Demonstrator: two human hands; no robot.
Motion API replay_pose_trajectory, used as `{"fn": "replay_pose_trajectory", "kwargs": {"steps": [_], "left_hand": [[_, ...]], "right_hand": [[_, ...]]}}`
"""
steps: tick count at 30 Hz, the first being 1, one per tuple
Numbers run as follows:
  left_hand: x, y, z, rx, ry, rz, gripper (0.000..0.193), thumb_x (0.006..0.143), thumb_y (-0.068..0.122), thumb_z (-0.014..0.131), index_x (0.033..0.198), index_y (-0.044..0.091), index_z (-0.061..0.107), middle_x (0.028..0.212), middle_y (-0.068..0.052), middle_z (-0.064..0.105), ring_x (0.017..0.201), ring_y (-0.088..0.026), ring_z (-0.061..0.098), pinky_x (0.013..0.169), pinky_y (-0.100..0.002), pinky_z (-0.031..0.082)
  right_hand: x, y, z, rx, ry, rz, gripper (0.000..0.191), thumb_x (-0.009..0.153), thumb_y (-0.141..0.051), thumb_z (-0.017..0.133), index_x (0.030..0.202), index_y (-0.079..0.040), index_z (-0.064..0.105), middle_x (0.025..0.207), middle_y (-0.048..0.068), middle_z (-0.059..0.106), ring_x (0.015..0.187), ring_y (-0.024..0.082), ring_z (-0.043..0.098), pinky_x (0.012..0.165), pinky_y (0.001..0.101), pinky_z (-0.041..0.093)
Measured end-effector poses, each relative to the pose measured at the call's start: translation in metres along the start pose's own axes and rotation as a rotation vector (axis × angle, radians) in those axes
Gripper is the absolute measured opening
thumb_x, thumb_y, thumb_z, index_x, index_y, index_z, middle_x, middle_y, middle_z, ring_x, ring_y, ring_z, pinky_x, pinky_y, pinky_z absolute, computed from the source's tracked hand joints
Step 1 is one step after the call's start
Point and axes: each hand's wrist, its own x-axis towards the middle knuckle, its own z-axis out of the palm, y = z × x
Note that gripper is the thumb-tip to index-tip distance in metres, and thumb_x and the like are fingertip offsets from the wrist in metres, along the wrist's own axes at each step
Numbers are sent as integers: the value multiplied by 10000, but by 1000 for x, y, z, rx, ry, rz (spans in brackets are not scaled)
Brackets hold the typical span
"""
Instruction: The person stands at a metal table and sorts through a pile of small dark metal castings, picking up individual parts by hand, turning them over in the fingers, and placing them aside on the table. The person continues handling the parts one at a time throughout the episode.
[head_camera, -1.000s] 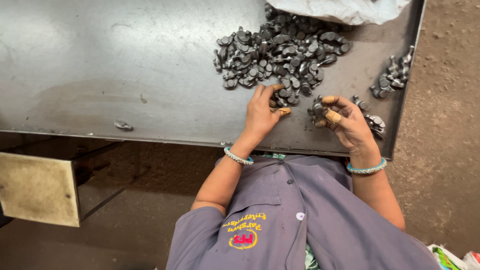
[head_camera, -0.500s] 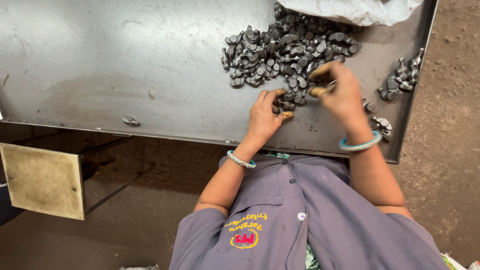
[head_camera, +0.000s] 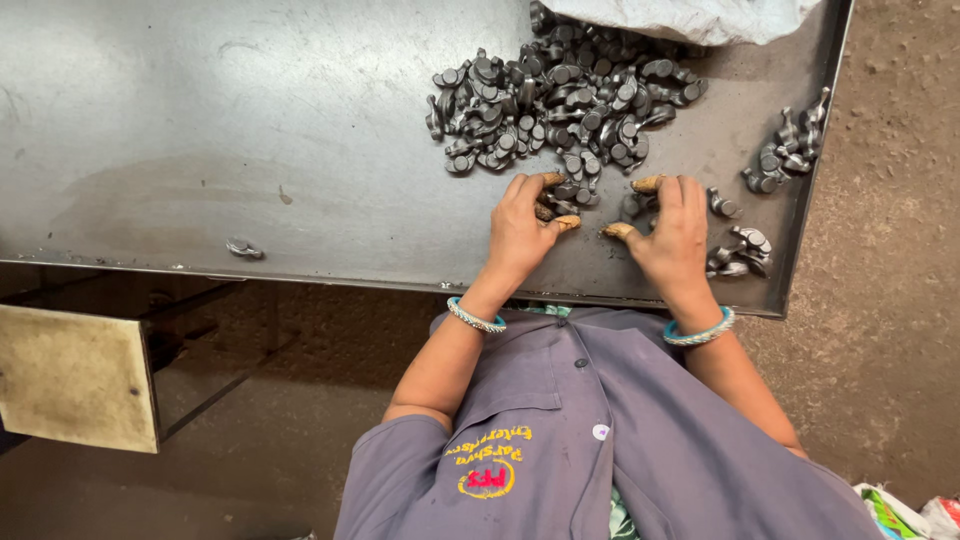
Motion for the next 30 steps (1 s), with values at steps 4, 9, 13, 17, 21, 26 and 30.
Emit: {"fn": "replay_pose_trajectory", "kwargs": {"steps": [4,9,13,17,21,26,30], "left_hand": [[-1,4,-3,-11,10,-4,492,694,132,865,1139,53,671,1048,-122,653,944,-352,677,794,-436,559],[-2,3,-6,-24,8,-18,478,716,198,891,1126,64,685,1018,-112,663,886,-317,691,770,-416,564],[-1,4,-7,-50,12,-26,454,726,192,890,1117,70,697,997,-102,668,848,-290,694,748,-400,564],[1,6,-7,-80,20,-39,415,730,177,886,1090,65,712,968,-98,678,797,-265,695,716,-381,561],[1,6,-7,-97,31,-74,306,794,117,841,1075,58,735,950,-106,688,783,-255,690,715,-368,558],[1,-3,-4,-183,23,-108,241,847,20,692,1085,35,720,1005,-125,707,840,-278,714,739,-365,564],[3,-10,-2,-196,54,-76,223,880,5,635,1087,21,714,1020,-144,722,900,-303,720,800,-376,568]], "right_hand": [[0,0,8,5,27,28,547,704,-103,941,1112,0,591,1055,168,579,976,366,558,832,465,484],[-2,26,14,539,-39,319,387,848,-31,838,1148,-31,594,1071,84,697,946,235,686,838,349,575],[-5,51,12,1589,-64,473,413,906,24,819,1231,-61,578,1160,92,679,1079,218,685,941,357,595],[-9,60,6,1893,-180,673,432,890,-19,798,1259,-48,575,1137,134,701,1015,261,707,846,393,617],[-7,58,5,1879,-253,735,451,874,-65,805,1257,-38,570,1141,173,702,1015,272,716,834,376,621],[4,53,-4,1546,-591,566,404,895,-15,777,1249,38,591,1074,215,707,912,289,711,704,335,583],[39,44,-19,956,-808,348,311,871,67,780,1146,56,634,978,205,707,830,244,688,667,334,588]]}}
